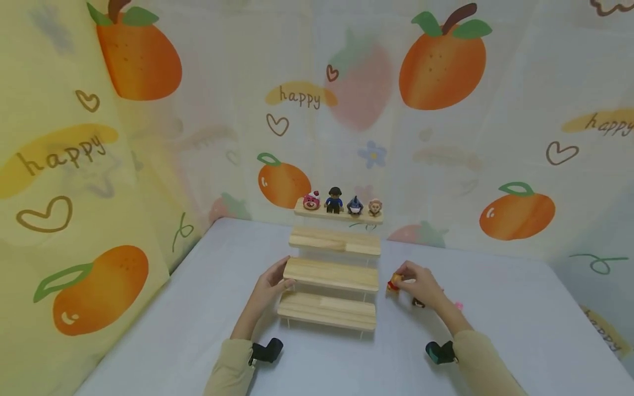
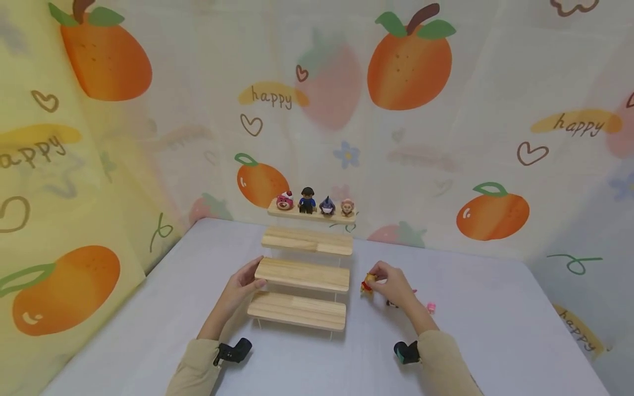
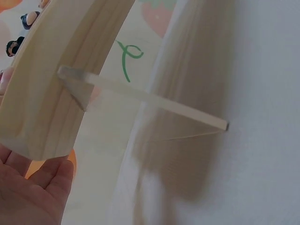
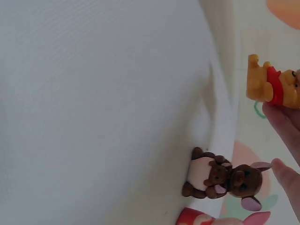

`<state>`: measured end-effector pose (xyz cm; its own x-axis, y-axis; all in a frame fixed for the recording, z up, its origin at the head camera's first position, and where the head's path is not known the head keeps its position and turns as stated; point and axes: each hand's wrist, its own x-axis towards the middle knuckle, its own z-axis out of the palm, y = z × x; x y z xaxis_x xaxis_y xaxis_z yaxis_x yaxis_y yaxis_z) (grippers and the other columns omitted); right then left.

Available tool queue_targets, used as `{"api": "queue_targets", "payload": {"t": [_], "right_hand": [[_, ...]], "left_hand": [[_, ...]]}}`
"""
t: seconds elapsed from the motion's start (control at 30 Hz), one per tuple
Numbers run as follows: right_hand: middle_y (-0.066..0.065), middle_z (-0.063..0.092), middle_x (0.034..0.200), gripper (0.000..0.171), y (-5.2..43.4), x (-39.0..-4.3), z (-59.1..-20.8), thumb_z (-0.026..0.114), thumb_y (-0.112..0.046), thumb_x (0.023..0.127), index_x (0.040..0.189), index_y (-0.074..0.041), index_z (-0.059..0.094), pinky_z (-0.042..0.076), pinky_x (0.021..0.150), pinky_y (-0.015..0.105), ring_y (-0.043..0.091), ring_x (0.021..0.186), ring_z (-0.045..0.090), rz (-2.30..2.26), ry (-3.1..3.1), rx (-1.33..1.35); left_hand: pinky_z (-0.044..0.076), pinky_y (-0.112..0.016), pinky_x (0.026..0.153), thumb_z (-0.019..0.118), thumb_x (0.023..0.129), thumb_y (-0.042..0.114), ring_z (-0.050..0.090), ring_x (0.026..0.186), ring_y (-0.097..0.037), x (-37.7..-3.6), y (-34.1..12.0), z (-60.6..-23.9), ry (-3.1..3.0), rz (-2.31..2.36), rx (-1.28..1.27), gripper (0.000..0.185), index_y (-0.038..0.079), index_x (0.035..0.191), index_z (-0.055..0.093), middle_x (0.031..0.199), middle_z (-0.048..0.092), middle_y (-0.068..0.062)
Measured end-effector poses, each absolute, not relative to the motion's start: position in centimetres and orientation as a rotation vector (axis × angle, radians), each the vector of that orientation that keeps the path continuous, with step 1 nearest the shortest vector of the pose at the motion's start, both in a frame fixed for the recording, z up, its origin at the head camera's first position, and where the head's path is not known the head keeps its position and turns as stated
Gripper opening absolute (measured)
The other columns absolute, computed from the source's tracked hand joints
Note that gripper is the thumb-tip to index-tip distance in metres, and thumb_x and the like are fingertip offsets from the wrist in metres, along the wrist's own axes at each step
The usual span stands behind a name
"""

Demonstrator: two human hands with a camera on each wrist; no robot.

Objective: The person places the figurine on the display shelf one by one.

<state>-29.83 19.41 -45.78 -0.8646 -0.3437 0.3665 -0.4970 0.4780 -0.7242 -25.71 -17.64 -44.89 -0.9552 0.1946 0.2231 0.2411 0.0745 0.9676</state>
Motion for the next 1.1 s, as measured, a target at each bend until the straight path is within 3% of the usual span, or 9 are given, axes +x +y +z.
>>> {"api": "queue_targets", "payload": {"t": [0.1, 0.2, 0.27, 0.43, 0.63, 0.77, 0.9, 0.97, 1.1], "right_hand": [[0.011, 0.064, 0.081, 0.01, 19.1, -29.0, -44.5, 0.067, 0.001, 0.078, 0.083, 0.0, 0.058, 0.052, 0.067, 0.036, 0.026, 0.075, 0.062, 1.38, -2.512, 0.665], [0.013, 0.065, 0.084, 0.013, 19.2, -28.7, -43.6, 0.067, -0.006, 0.08, 0.087, 0.002, 0.059, 0.051, 0.067, 0.033, 0.025, 0.077, 0.062, 1.502, -2.488, 0.554], [0.009, 0.066, 0.087, 0.017, 20.2, -30.2, -45.3, 0.068, -0.017, 0.081, 0.091, -0.003, 0.062, 0.051, 0.067, 0.026, 0.02, 0.078, 0.062, 1.563, -2.437, 0.485], [-0.002, 0.066, 0.091, 0.028, 23.2, -35.5, -50.8, 0.067, -0.042, 0.078, 0.097, -0.021, 0.065, 0.05, 0.068, 0.025, 0.012, 0.084, 0.06, 1.486, -2.426, 0.29], [-0.002, 0.065, 0.091, 0.031, 24.1, -37.7, -52.0, 0.066, -0.042, 0.078, 0.102, -0.023, 0.064, 0.051, 0.066, 0.025, 0.013, 0.083, 0.06, 1.486, -2.381, 0.267], [0.003, 0.065, 0.095, 0.025, 23.1, -35.7, -49.4, 0.064, -0.028, 0.084, 0.106, -0.015, 0.064, 0.051, 0.07, 0.023, 0.016, 0.085, 0.06, 1.701, -2.29, 0.412], [0.01, 0.063, 0.101, 0.026, 21.0, -32.9, -44.7, 0.063, -0.018, 0.086, 0.109, -0.007, 0.062, 0.05, 0.076, 0.031, 0.021, 0.089, 0.059, 1.917, -2.204, 0.545], [0.01, 0.062, 0.102, 0.028, 20.0, -32.1, -42.7, 0.064, -0.021, 0.085, 0.109, -0.007, 0.062, 0.05, 0.078, 0.033, 0.022, 0.09, 0.058, 1.907, -2.211, 0.543], [0.011, 0.06, 0.101, 0.027, 17.8, -30.7, -39.8, 0.065, -0.019, 0.083, 0.106, -0.004, 0.064, 0.05, 0.076, 0.026, 0.02, 0.088, 0.058, 1.828, -2.165, 0.596]], "left_hand": [[0.024, -0.038, 0.103, 0.06, 0.085, 0.003, 0.031, 0.124, -0.033, -25.8, -17.7, -45.4, -2.269, -2.075, -0.455, 0.059, -0.006, 0.135, 0.03, 0.135, 0.033, -0.022], [0.026, -0.038, 0.102, 0.062, 0.085, 0.006, 0.032, 0.124, -0.032, -26.3, -17.8, -46.4, -2.265, -2.071, -0.447, 0.06, -0.005, 0.135, 0.031, 0.135, 0.035, -0.02], [0.027, -0.036, 0.102, 0.063, 0.084, 0.009, 0.033, 0.123, -0.03, -26.8, -17.9, -47.0, -2.261, -2.059, -0.452, 0.062, -0.003, 0.136, 0.032, 0.135, 0.036, -0.019], [0.029, -0.032, 0.1, 0.066, 0.082, 0.014, 0.036, 0.122, -0.028, -27.1, -18.1, -47.5, -2.275, -2.039, -0.46, 0.064, 0.0, 0.136, 0.033, 0.135, 0.037, -0.017], [0.035, -0.03, 0.096, 0.064, 0.084, 0.011, 0.041, 0.118, -0.028, -27.1, -18.2, -47.4, -2.255, -2.104, -0.446, 0.064, 0.002, 0.137, 0.031, 0.135, 0.037, -0.017], [0.04, -0.029, 0.092, 0.063, 0.084, 0.009, 0.045, 0.113, -0.031, -27.1, -18.3, -47.4, -2.256, -2.113, -0.444, 0.063, 0.001, 0.138, 0.031, 0.135, 0.036, -0.019], [0.041, -0.029, 0.091, 0.062, 0.084, 0.007, 0.046, 0.112, -0.033, -27.0, -18.2, -47.5, -2.248, -2.121, -0.445, 0.063, 0.0, 0.138, 0.03, 0.136, 0.034, -0.02], [0.04, -0.027, 0.092, 0.062, 0.084, 0.008, 0.045, 0.113, -0.032, -27.0, -18.1, -47.5, -2.244, -2.122, -0.447, 0.063, 0.0, 0.138, 0.03, 0.137, 0.033, -0.02], [0.04, -0.027, 0.091, 0.064, 0.083, 0.012, 0.045, 0.114, -0.029, -27.0, -18.2, -47.3, -2.241, -2.133, -0.437, 0.065, 0.001, 0.137, 0.031, 0.137, 0.034, -0.017]]}}
